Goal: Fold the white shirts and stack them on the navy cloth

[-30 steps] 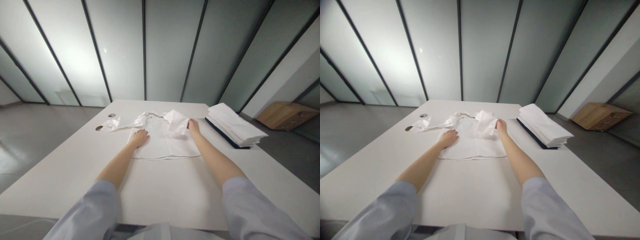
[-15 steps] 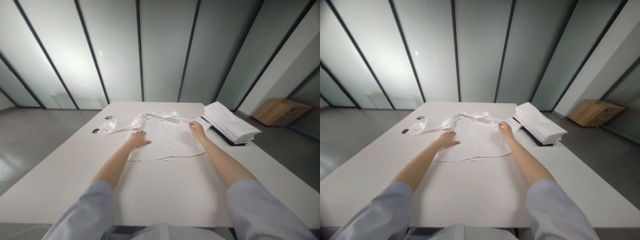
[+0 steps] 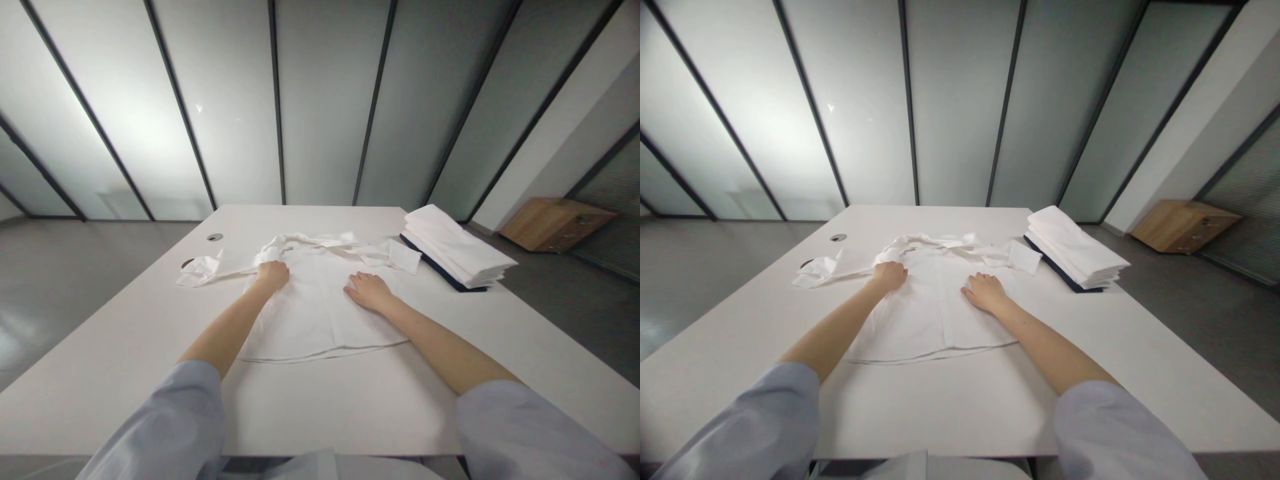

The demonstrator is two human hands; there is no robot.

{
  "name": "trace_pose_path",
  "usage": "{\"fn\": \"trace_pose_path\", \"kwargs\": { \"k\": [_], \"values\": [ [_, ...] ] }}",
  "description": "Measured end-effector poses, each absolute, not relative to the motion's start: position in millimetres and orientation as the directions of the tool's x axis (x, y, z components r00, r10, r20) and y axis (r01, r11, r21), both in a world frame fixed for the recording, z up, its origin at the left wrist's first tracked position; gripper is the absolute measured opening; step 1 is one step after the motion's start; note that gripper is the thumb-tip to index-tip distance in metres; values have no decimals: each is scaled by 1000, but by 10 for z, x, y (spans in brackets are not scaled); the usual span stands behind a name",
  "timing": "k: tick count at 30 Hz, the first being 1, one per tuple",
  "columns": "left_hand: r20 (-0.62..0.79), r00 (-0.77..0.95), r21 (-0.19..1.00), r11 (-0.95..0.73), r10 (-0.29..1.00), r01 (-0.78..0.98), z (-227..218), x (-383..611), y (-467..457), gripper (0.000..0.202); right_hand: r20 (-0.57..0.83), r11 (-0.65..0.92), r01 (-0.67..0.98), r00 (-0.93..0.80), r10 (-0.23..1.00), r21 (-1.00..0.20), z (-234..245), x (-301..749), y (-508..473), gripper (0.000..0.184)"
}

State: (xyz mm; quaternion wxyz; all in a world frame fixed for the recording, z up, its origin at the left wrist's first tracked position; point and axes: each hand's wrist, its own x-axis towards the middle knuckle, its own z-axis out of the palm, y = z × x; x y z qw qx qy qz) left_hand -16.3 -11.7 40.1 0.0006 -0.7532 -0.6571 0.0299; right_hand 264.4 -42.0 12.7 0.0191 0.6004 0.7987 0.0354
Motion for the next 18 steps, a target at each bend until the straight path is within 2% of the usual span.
{"fn": "trace_pose_path", "kwargs": {
  "k": [3,6,10,12,14,16,18],
  "values": [
    [-61,171,-89,-176,983,980,488,-96,-139,34,-34,237,962,-234,972,132,306,2622,-522,49],
    [-28,265,-94,-267,964,959,469,21,-110,37,-39,232,968,-229,973,99,408,2578,-434,44],
    [113,446,-68,-441,888,895,257,70,22,42,-6,397,918,-397,918,-10,324,2489,-178,41],
    [134,401,-23,-402,906,915,132,30,90,48,32,416,908,-415,909,-58,216,2456,-61,45],
    [97,323,23,-326,942,945,45,-16,131,54,55,354,930,-350,935,-101,111,2443,24,50],
    [50,292,37,-294,955,955,14,-41,136,56,43,294,947,-291,956,-132,43,2447,68,53],
    [42,297,33,-298,954,954,33,-38,115,56,30,297,945,-296,955,-137,29,2463,72,55]
  ]
}}
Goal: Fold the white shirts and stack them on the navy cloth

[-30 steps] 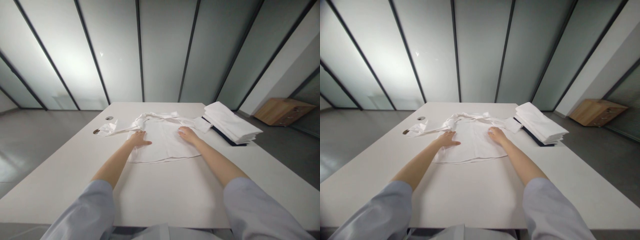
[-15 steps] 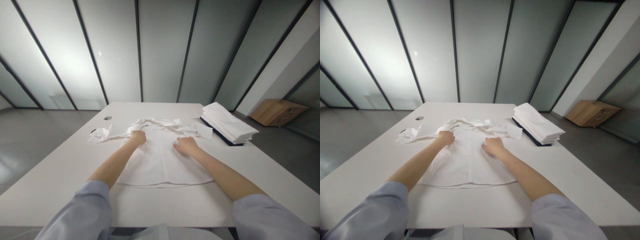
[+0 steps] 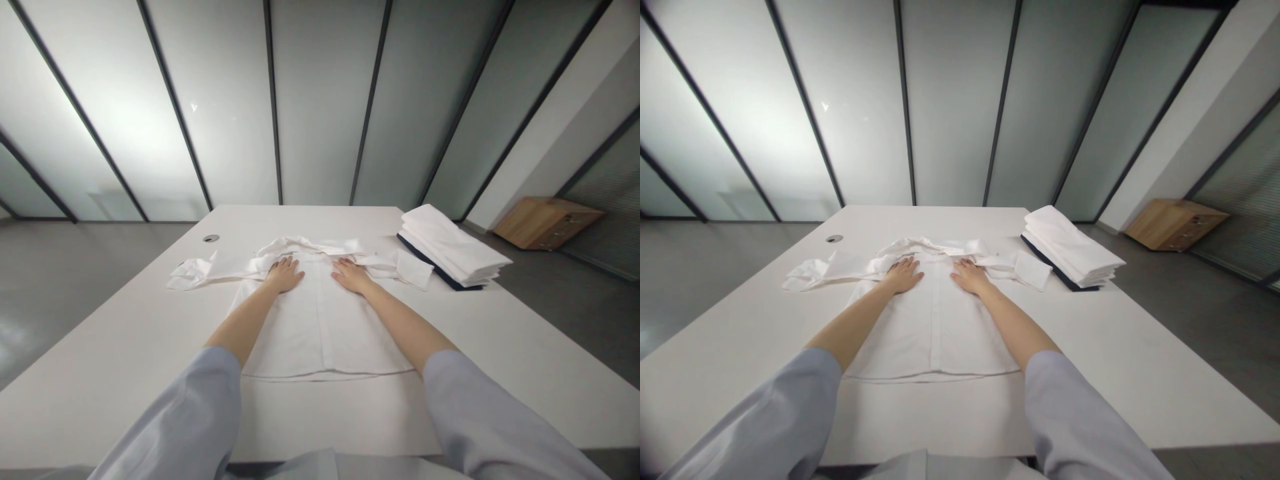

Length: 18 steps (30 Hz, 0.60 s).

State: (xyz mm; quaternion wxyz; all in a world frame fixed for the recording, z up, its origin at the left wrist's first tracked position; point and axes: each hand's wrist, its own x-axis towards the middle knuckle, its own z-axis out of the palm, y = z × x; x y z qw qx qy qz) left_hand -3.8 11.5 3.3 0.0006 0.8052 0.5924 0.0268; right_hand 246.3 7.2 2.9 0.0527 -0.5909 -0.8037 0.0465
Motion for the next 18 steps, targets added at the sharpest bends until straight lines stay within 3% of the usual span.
{"fn": "trace_pose_path", "kwargs": {
  "k": [4,8,14,18],
  "values": [
    [67,268,37,-271,961,962,157,-4,72,53,64,335,935,-330,942,-112,133,2497,15,62],
    [57,179,35,-182,982,983,312,-9,70,50,39,245,963,-242,970,-108,298,2496,-18,62],
    [-94,249,-8,-251,964,968,414,-2,115,39,-155,114,958,-158,975,-262,482,2392,85,52],
    [-30,203,3,-203,979,979,390,42,198,34,-72,78,966,-98,993,-248,404,2284,206,56]
  ]
}}
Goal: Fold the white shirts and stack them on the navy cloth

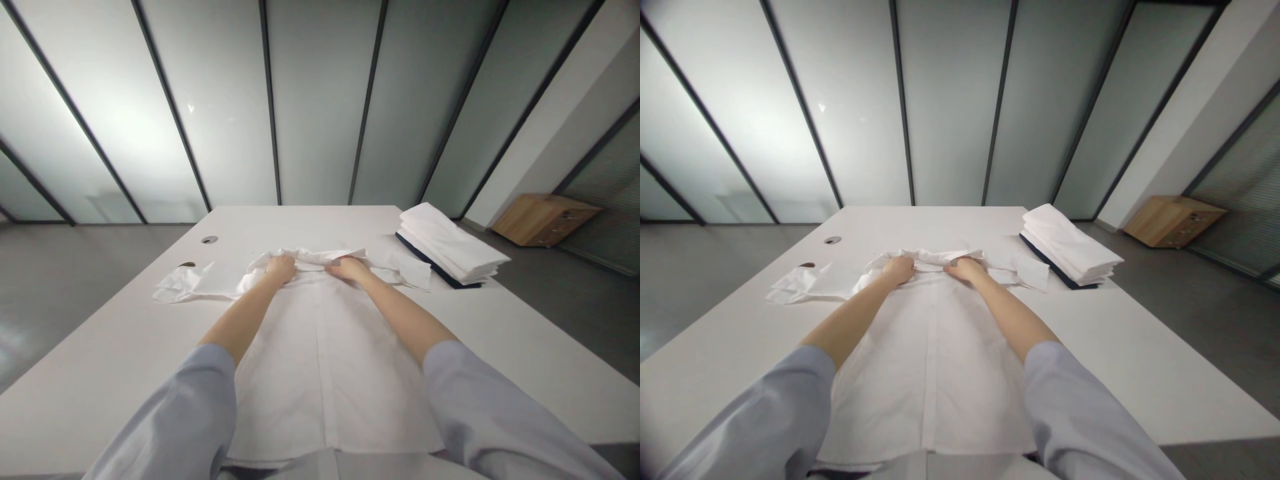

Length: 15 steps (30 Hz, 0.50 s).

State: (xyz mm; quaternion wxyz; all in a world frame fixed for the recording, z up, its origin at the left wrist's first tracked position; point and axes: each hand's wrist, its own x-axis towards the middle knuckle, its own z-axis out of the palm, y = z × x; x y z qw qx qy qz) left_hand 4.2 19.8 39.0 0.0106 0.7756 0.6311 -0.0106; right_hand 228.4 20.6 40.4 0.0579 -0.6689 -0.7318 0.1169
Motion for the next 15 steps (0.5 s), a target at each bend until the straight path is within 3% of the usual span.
{"fn": "trace_pose_path", "kwargs": {
  "k": [3,5,7,9,12,15],
  "values": [
    [10,168,62,-168,986,984,397,46,287,32,-27,86,928,-102,994,-361,283,2220,309,41],
    [23,116,202,-118,993,972,431,34,365,30,-17,53,842,-74,997,-536,260,2186,388,36],
    [66,70,373,-89,995,924,481,20,447,35,-3,32,673,-50,999,-739,315,2161,475,42],
    [171,45,471,-121,984,874,528,12,510,49,49,67,501,-49,998,-863,431,2154,556,51],
    [293,65,406,-185,954,895,553,14,507,76,153,160,451,-54,987,-878,594,2188,624,55],
    [262,180,231,-243,948,942,501,40,365,70,198,221,603,-105,974,-767,604,2238,568,56]
  ]
}}
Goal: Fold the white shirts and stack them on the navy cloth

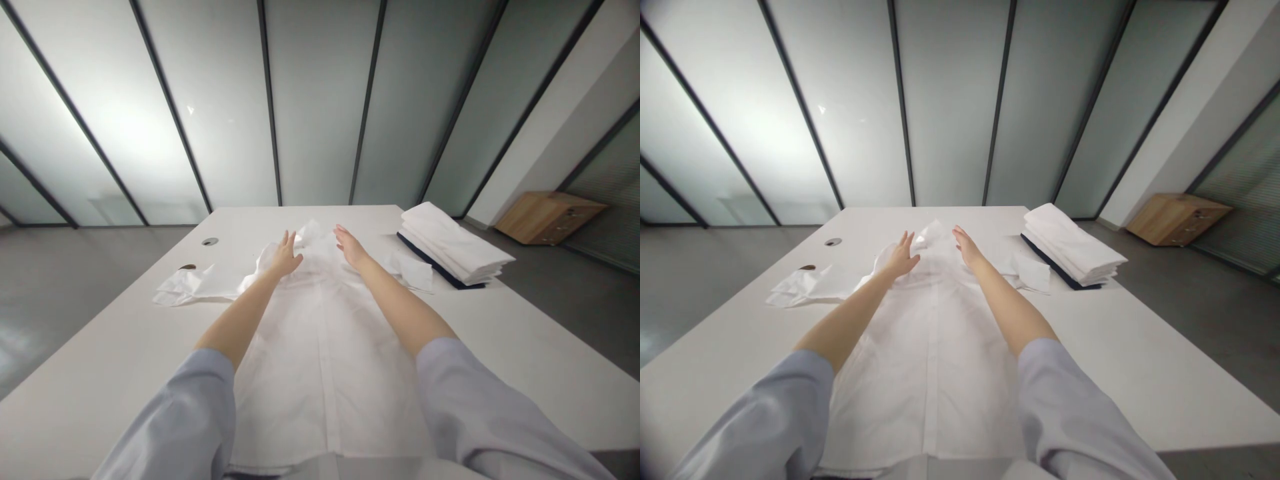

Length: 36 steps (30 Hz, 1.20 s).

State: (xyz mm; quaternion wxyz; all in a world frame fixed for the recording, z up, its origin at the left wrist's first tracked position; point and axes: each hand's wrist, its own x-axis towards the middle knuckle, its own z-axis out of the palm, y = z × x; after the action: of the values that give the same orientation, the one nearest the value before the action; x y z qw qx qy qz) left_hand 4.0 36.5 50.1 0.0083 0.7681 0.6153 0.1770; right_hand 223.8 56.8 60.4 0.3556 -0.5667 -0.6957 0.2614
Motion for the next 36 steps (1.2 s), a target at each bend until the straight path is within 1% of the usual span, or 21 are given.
{"fn": "trace_pose_path", "kwargs": {
  "k": [2,4,5,7,9,11,13,15,17,19,21,23,24,26,29,31,32,34,36],
  "values": [
    [179,228,154,-256,957,954,435,74,232,60,202,273,721,-186,962,-637,518,2259,456,56],
    [59,210,99,-215,976,972,361,104,117,54,179,353,800,-304,936,-485,392,2275,307,54],
    [12,185,72,-185,983,980,326,108,80,56,152,391,829,-361,920,-400,327,2289,230,53],
    [-27,137,25,-136,990,990,264,64,59,61,67,435,870,-432,899,-232,212,2344,97,51],
    [-13,94,4,-94,995,996,219,-68,109,64,3,410,906,-412,911,-107,132,2445,22,53],
    [7,22,19,-22,1000,1000,195,-273,203,70,-7,327,944,-328,945,-47,83,2580,15,57],
    [63,-89,57,86,994,995,190,-489,306,80,10,248,968,-248,969,-30,56,2709,59,58],
    [129,-191,78,182,973,980,198,-644,387,87,28,205,978,-205,978,-28,36,2790,119,54],
    [171,-235,77,224,957,971,208,-692,433,85,50,186,982,-184,982,-28,24,2803,166,51],
    [218,-161,45,155,963,987,203,-642,443,73,69,158,987,-156,985,-25,24,2764,188,49],
    [228,31,-12,-29,973,1000,180,-535,423,63,83,126,992,-124,989,-14,45,2710,187,47],
    [142,211,-35,-209,967,977,157,-415,386,59,98,113,994,-112,989,-1,85,2680,178,45],
    [87,260,-29,-258,962,966,155,-359,366,58,110,116,993,-116,987,4,109,2679,174,45],
    [36,258,-6,-258,965,966,183,-262,333,58,122,120,993,-120,985,11,160,2702,173,48],
    [63,182,13,-183,981,983,285,-142,314,60,66,55,998,-57,996,24,236,2751,189,52],
    [13,190,-5,-190,982,982,347,-72,312,56,16,0,999,-1,1000,35,283,2756,208,49],
    [-24,209,-25,-210,978,977,363,-39,310,53,14,-10,999,9,1000,38,303,2743,218,46],
    [-72,266,-65,-270,961,961,364,16,300,44,60,33,999,-35,998,30,328,2684,238,44],
    [-26,361,-80,-362,932,929,333,49,287,36,135,158,987,-157,978,0,316,2591,258,46]
  ]
}}
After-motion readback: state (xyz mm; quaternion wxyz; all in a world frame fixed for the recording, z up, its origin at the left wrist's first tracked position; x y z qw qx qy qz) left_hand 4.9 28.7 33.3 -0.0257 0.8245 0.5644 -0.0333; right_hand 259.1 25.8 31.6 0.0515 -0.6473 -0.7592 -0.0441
